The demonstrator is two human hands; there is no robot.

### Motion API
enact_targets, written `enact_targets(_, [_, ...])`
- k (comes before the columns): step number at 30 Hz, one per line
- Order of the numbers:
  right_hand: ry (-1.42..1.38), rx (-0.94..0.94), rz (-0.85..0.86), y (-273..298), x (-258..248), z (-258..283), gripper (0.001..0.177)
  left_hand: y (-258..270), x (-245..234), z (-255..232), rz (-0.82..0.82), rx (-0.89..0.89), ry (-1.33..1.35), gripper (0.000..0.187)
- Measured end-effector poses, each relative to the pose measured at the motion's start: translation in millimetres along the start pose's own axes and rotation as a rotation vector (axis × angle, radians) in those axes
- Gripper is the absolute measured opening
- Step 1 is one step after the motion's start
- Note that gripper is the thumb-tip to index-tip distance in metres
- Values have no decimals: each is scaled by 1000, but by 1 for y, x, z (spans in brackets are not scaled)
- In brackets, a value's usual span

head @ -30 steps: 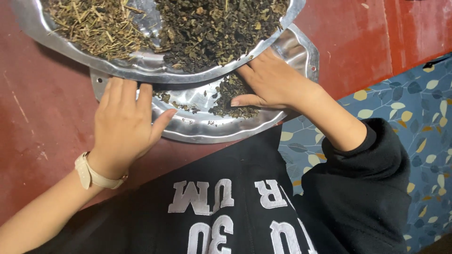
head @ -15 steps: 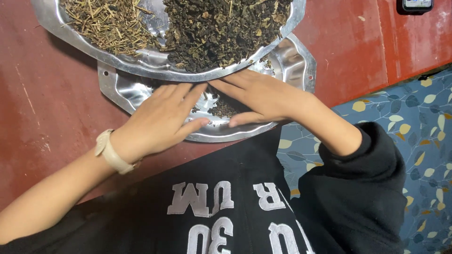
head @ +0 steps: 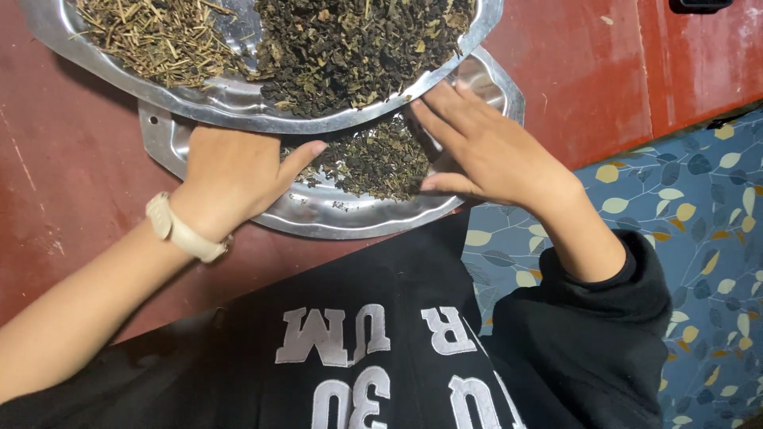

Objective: Sorting dried tea leaves and stems by hand on metal trays.

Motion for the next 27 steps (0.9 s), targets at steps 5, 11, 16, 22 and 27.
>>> enact_targets(5, [-48, -119, -94, 17, -15, 19, 89, -13, 16, -29, 360, -18, 290, 81])
enact_targets(11, [-169, -112, -166, 46, -24, 30, 92, -24, -32, -107, 363, 306, 530, 86])
enact_targets(16, [-235, -93, -311, 89, -32, 35, 89, 0, -48, -133, -29, 741, 597, 80])
enact_targets(22, [-360, -112, -457, 116, -19, 41, 83, 53, -51, -90, -204, 681, 312, 82])
enact_targets(27, [-421, -121, -515, 103, -6, 54, 78, 80, -35, -43, -234, 321, 11, 91])
Point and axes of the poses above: each hand's wrist, its own y-axis away from the middle knuckle, its own x-axis out of the palm, z = x × y, the point moved 10 cm from there along -y, towards the middle knuckle, and after that the axes turned 1 degree about -z, right-handed, at the moved point
